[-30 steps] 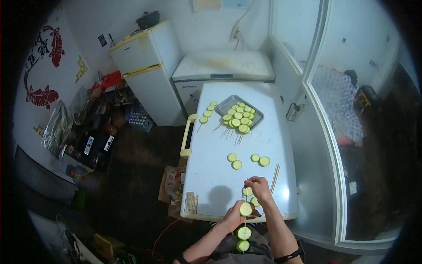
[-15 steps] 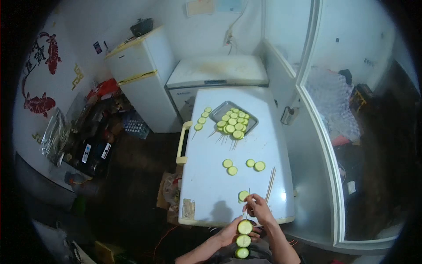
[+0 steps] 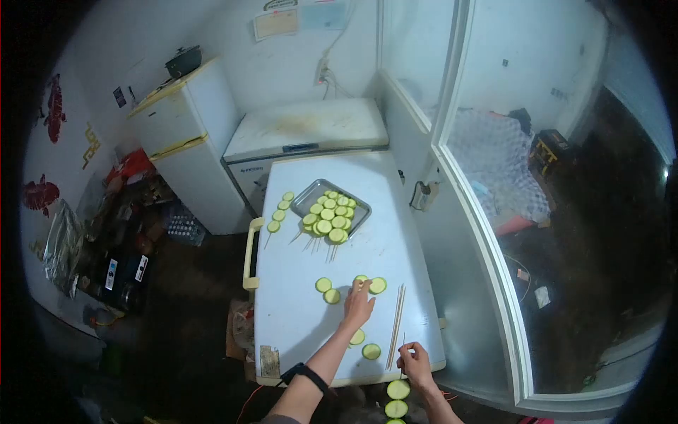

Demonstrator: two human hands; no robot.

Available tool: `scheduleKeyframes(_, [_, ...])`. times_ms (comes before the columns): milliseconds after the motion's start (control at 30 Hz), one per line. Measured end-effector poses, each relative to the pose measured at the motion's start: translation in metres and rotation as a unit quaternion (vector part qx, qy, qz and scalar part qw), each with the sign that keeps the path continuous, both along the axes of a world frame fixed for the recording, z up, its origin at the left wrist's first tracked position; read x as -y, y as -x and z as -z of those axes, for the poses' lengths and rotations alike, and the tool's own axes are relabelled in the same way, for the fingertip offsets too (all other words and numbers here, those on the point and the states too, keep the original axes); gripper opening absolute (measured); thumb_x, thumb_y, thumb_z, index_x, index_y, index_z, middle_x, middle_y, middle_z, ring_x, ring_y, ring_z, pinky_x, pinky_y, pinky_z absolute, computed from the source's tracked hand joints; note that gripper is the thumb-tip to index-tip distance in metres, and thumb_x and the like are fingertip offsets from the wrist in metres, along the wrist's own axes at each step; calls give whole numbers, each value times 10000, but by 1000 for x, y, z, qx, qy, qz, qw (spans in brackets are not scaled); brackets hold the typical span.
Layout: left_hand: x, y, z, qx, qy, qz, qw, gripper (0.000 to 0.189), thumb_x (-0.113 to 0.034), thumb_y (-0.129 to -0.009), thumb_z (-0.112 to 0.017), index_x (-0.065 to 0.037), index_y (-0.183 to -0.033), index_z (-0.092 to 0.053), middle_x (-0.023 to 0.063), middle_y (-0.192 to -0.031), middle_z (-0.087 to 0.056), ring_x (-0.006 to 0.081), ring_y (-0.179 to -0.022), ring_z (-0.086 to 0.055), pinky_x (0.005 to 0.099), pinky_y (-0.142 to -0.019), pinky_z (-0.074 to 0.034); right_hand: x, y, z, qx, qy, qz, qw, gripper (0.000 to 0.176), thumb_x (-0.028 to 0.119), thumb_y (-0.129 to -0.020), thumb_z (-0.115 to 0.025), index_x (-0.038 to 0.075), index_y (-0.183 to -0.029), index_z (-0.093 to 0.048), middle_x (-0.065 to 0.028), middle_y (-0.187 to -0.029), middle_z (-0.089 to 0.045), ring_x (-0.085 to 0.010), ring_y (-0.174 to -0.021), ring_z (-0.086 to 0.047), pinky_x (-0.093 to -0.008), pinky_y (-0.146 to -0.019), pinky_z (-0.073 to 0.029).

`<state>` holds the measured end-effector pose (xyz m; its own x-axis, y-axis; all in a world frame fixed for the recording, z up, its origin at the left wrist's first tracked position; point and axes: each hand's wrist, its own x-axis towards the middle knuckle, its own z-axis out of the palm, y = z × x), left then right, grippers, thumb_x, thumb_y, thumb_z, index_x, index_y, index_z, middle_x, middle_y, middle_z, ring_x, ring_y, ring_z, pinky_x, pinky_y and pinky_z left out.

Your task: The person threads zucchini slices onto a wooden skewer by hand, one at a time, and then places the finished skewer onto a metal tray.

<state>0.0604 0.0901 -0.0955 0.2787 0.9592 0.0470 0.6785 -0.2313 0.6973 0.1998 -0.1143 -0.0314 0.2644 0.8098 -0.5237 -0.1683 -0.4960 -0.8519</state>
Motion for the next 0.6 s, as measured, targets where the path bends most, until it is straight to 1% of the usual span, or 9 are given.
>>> scheduleKeyframes(33, [-8, -11, 5, 0, 0, 2, 1000, 545, -94, -822, -728, -99, -1326, -521, 170, -1341, -467, 378, -1198, -521, 466, -954, -479, 1, -4, 1, 1, 10, -6, 1000, 166, 195, -989, -592, 38, -993, -537, -51, -672, -606, -115, -572, -560, -274, -501, -413])
scheduleKeyframes(133, [-26, -33, 24, -82, -13, 9, 997, 618, -85, -805, -737, -115, -1375, -499, 172, -1326, -473, 384, -1180, -530, 479, -965, -479, 4, -14, 0, 10, 29, -9, 999, 172, 210, -997, -590, 43, -995, -549, -41, -661, -599, -107, -570, -555, -270, -497, -404])
scheduleKeyframes(167, [-36, -34, 26, -93, -1, 34, 995, 610, -82, -793, -749, -110, -1354, -512, 172, -1308, -486, 384, -1172, -529, 483, -959, -480, 5, -16, -1, 7, 37, -8, 999, 172, 210, -997, -590, 43, -995, -549, -41, -661, -599, -107, -570, -555, -270, -497, -404])
scheduleKeyframes(233, [-47, -37, 25, -108, 17, 63, 992, 601, -80, -782, -760, -105, -1333, -524, 173, -1291, -500, 384, -1164, -529, 488, -954, -480, 3, -20, -4, 9, 31, -3, 999, 156, 209, -1002, -581, 57, -1019, -550, -28, -671, -582, -75, -530, -475, -245, -464, -352])
scheduleKeyframes(300, [-52, -37, 24, -171, 7, 120, 978, 548, -91, -775, -771, -78, -1276, -549, 163, -1239, -536, 367, -1149, -533, 475, -947, -474, 4, -23, -3, 6, 33, 4, 999, 153, 207, -1007, -577, 57, -1020, -551, -24, -675, -580, -70, -532, -468, -244, -465, -349])
scheduleKeyframes(333, [-54, -37, 25, -175, 9, 122, 977, 548, -91, -775, -771, -78, -1276, -549, 163, -1239, -536, 367, -1149, -533, 475, -947, -474, 3, -25, 2, 4, 31, 3, 1000, 150, 207, -1011, -573, 58, -1019, -552, -22, -676, -579, -68, -537, -466, -243, -468, -348])
scheduleKeyframes(400, [-58, -39, 24, -200, -38, 144, 969, 465, -119, -776, -776, -53, -1192, -580, 149, -1171, -575, 346, -1123, -546, 460, -948, -464, 1, -27, 5, 1, 29, 3, 1000, 148, 206, -1015, -569, 59, -1019, -553, -20, -677, -578, -67, -542, -464, -242, -472, -348])
scheduleKeyframes(467, [-60, -41, 23, -197, -28, 142, 970, 444, -130, -775, -779, -50, -1170, -591, 145, -1158, -583, 337, -1120, -548, 455, -953, -461, -1, -28, 5, -10, 28, -2, 1000, 177, 226, -1005, -580, 50, -990, -564, -32, -654, -602, -89, -557, -529, -258, -487, -382])
scheduleKeyframes(600, [-60, -40, 17, -193, -18, 141, 971, 393, -159, -783, -780, -49, -1122, -613, 150, -1139, -596, 328, -1105, -554, 459, -954, -457, -3, -26, 9, -20, 26, -2, 999, 173, 224, -1003, -582, 52, -990, -561, -37, -656, -605, -89, -553, -523, -261, -486, -381])
